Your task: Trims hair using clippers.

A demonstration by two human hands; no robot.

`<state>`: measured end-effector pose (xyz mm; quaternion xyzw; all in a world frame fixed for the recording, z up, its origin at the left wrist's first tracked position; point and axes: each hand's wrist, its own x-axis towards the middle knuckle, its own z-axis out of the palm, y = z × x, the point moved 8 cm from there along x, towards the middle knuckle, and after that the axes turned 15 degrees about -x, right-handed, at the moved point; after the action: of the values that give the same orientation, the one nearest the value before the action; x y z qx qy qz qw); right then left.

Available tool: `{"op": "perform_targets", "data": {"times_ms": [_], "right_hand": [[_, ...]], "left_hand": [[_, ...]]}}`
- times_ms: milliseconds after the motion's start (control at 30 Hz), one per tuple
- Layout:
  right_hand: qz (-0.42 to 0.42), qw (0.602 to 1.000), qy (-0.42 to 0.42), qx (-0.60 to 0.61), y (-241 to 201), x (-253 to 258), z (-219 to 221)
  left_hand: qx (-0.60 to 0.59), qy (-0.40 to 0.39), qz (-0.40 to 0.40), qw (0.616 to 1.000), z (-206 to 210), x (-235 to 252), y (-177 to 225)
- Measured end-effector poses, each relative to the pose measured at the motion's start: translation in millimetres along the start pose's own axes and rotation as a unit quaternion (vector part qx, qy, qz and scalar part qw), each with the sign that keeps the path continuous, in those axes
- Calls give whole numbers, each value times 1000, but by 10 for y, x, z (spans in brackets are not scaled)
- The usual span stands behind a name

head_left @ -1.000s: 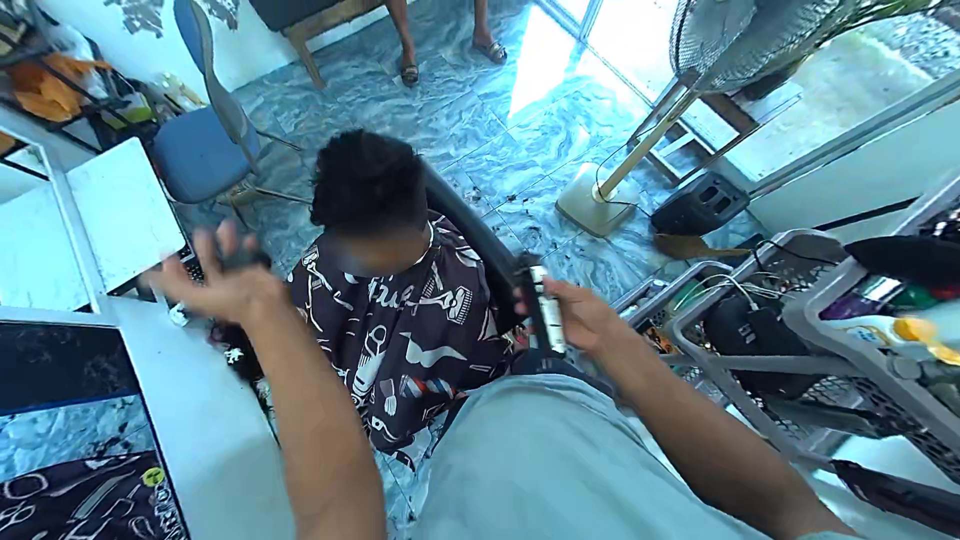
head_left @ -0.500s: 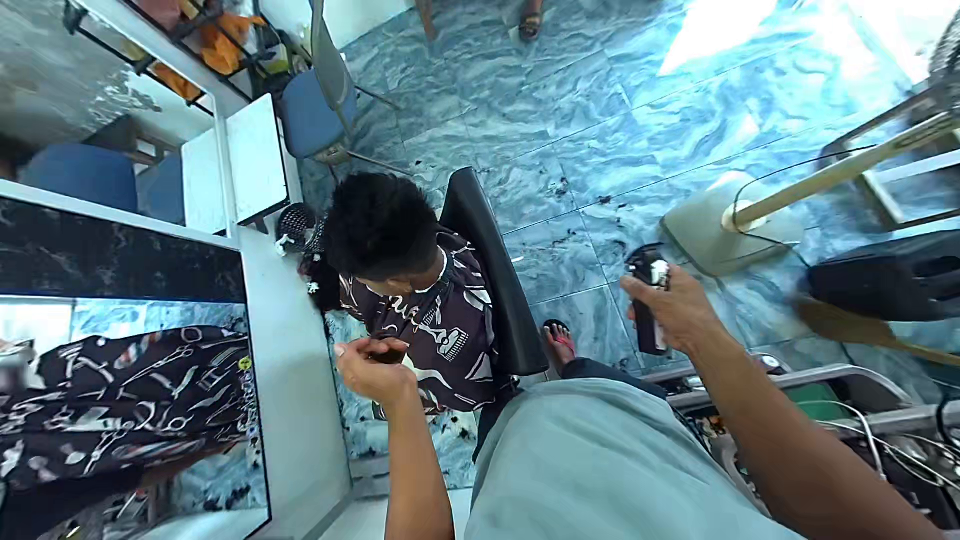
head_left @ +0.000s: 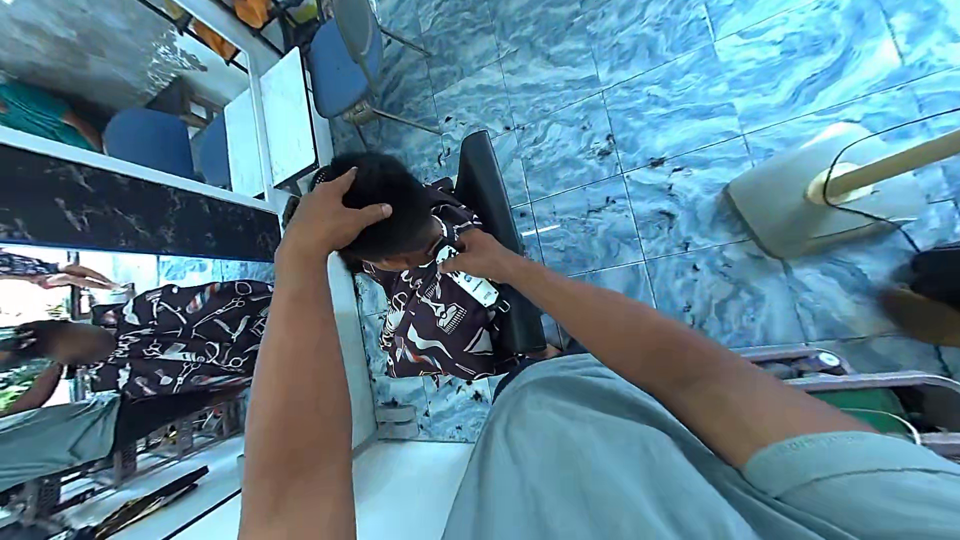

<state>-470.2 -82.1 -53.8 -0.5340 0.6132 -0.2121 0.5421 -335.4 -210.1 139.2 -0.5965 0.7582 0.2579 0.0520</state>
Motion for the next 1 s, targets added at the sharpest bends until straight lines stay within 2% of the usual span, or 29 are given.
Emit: {"op": "perform_targets", "data": {"times_ms": [200, 467, 600, 1000], "right_hand": [[-47, 999, 20, -16, -98, 103, -3], [-64, 998, 18, -17, -164, 135, 21], [-93, 995, 23, 25, -203, 144, 16], [-85, 996, 1, 12, -248, 196, 7]], "left_hand": [[-38, -12, -7, 999, -51, 100, -234], [-68, -25, 5, 997, -47, 133, -277], [-67, -29, 4, 997, -53, 147, -278], [-86, -31, 5, 996, -56, 145, -383]]}}
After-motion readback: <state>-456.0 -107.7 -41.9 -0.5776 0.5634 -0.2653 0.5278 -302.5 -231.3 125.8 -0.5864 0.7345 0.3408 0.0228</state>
